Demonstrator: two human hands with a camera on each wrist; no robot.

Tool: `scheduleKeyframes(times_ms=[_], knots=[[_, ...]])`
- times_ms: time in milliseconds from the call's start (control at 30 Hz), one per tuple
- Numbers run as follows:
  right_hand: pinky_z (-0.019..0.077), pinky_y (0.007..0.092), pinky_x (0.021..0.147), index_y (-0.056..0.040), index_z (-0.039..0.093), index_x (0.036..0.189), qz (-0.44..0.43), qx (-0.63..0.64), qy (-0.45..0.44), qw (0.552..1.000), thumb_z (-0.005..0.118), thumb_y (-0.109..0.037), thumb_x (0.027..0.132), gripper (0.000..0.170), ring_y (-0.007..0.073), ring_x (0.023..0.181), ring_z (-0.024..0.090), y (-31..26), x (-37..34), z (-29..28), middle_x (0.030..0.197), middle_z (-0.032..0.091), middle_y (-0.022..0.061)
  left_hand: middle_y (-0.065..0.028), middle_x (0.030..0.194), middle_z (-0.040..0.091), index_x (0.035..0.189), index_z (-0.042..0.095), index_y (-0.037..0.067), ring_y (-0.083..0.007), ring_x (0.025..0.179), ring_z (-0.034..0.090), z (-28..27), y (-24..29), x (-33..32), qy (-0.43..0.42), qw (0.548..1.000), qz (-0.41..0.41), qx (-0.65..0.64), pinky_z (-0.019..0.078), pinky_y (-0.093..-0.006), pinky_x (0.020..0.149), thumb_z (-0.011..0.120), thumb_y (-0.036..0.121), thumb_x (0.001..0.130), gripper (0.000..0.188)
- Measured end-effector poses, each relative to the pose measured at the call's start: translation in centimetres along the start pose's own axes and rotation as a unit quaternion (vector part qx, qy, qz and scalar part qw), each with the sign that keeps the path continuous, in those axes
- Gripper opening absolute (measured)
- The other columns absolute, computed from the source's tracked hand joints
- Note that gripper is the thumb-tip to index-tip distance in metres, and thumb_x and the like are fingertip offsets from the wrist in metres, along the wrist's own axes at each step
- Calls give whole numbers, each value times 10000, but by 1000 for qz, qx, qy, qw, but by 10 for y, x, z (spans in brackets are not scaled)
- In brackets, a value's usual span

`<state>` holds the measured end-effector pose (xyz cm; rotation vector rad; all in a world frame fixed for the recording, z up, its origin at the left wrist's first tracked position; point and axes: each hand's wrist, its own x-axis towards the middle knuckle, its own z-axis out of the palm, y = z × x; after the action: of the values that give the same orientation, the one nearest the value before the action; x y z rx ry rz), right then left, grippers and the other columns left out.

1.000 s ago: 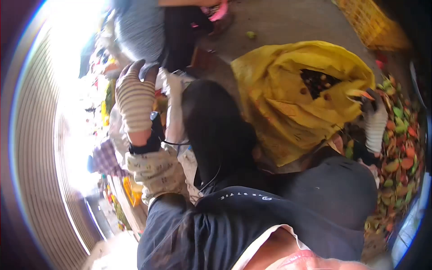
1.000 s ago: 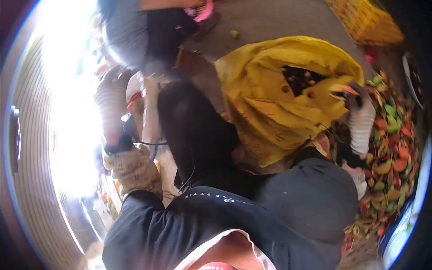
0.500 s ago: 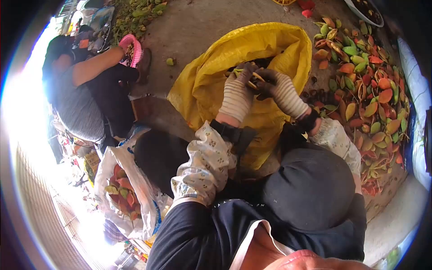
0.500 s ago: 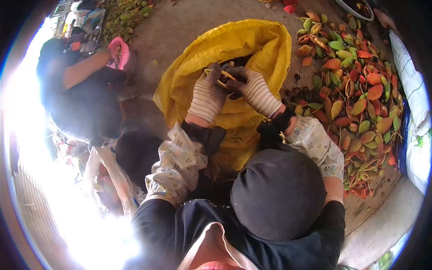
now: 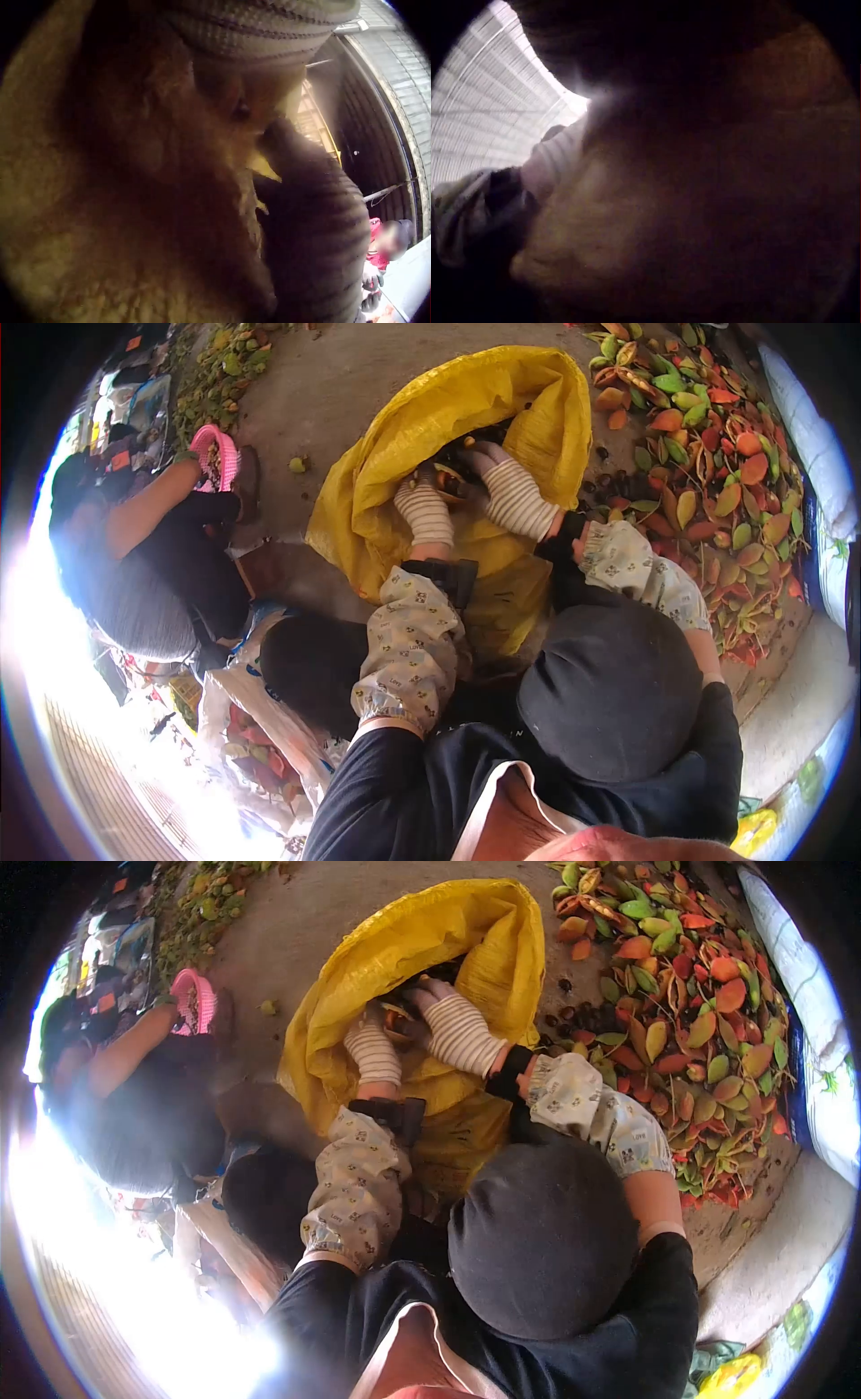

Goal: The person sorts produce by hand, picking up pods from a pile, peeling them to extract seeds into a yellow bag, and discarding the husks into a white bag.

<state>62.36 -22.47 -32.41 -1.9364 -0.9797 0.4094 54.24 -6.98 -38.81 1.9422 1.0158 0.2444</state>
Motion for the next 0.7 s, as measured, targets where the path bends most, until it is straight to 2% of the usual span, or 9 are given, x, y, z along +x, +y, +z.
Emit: scheduleKeyframes(times_ms=[100,167,200,267,367,433,500,600,700], knots=[[444,417,913,-63,593,1147,-186,-78,-70,977,640,-202,772,403,344,1004,552,-1,0,-11,1183,563,144,-139,951,668,1059,581,24,-298,839,639,-11,-14,8,-54,953,198,222,514,-388,752,476,201,947,233],[441,419,915,-96,606,1149,-181,-162,-94,965,649,-218,756,414,339,1037,539,0,0,-4,1205,566,91,-166,1023,650,1080,560,61,-318,928,629,-7,1,-14,-32,965,225,132,507,-406,797,464,147,908,216],[446,426,911,-110,609,1154,-179,-191,-116,958,652,-230,756,418,340,1044,538,2,2,-6,1210,567,77,-151,1049,644,1117,551,46,-306,934,623,-5,12,-21,-48,990,86,-97,506,-401,805,471,175,926,244],[448,464,907,-150,609,1175,-138,-184,-169,958,656,-253,756,434,336,1063,537,-6,5,-13,1221,566,57,-122,1101,632,1191,532,17,-281,945,613,-4,24,-20,-75,833,-227,-499,504,-390,821,484,231,962,317],[421,566,931,-188,631,1161,-129,-235,-195,944,587,-256,821,350,316,1109,529,-18,9,-23,1227,570,47,-108,1332,500,1327,448,81,-258,1204,478,1,9,-16,-139,859,-220,-440,367,-397,1036,378,430,983,495],[385,635,943,-165,647,1140,-110,-245,-216,939,531,-245,854,319,307,1133,519,-24,2,-33,1209,581,46,-138,1186,580,1224,511,-13,-253,1027,564,2,9,-15,-72,863,-205,-456,459,-376,892,481,356,969,449],[376,651,937,-146,655,1123,-117,-289,-213,926,530,-249,850,318,309,1134,516,-25,-3,-30,1169,599,54,-155,1083,631,1137,561,-73,-242,917,613,-3,89,-50,50,954,-101,-278,513,-350,800,549,309,957,423],[396,639,878,-108,689,979,-156,-283,-107,940,537,-251,838,252,301,1131,517,-9,-10,-13,1038,633,60,-150,1057,639,1143,566,-69,-245,877,622,-2,64,-42,42,981,-53,-181,523,-349,768,569,292,947,411],[456,554,822,-92,695,875,-174,-256,-91,946,579,-267,809,219,297,1069,556,-12,-22,-46,964,643,71,-144,1061,637,1149,576,-59,-243,858,627,-4,55,-25,58,932,-182,-309,531,-354,744,580,264,939,386]])
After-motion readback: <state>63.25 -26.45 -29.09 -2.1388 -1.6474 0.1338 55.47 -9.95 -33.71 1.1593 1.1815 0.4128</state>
